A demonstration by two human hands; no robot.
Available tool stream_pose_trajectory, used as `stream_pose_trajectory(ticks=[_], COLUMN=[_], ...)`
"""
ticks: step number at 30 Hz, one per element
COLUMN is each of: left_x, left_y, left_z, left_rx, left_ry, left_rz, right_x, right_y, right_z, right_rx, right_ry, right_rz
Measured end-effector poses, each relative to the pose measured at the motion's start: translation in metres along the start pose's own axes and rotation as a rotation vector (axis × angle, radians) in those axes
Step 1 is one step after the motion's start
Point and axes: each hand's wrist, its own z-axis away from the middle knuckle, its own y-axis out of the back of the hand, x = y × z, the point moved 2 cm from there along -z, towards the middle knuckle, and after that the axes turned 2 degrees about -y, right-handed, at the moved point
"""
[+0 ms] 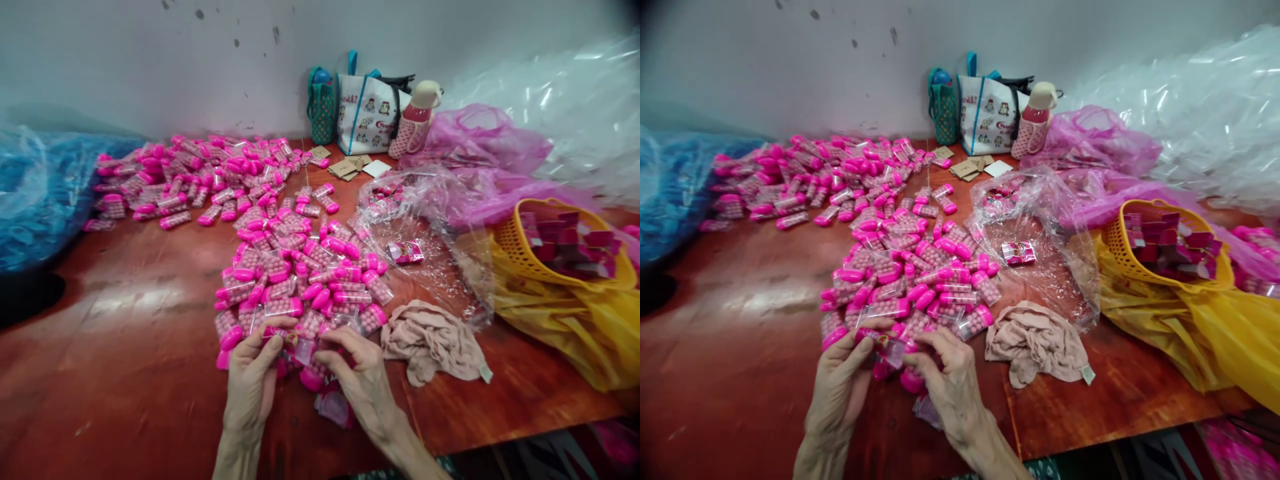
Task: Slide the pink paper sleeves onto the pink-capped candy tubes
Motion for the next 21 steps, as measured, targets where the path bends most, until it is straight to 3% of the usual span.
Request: stream_pose_trajectory(ticks=[3, 6, 12, 18, 21], left_x=[-0.001, -0.004, -0.004, -0.002, -0.002], left_y=[0.007, 0.005, -0.013, -0.020, -0.022], left_z=[-0.002, -0.005, -0.007, -0.007, -0.008], left_rx=[0.062, 0.074, 0.000, 0.013, 0.044], left_ry=[0.023, 0.031, 0.053, 0.073, 0.077], left_rz=[0.046, 0.088, 0.175, 0.224, 0.201], right_x=[0.017, 0.037, 0.051, 0.052, 0.053], right_y=[0.021, 0.037, 0.044, 0.032, 0.033], right_z=[0.009, 0.016, 0.019, -0.008, -0.016], right_rx=[0.158, 0.265, 0.324, 0.415, 0.428], right_ry=[-0.090, -0.122, -0.069, -0.312, -0.363], right_rz=[0.376, 0.520, 0.454, 0.397, 0.337])
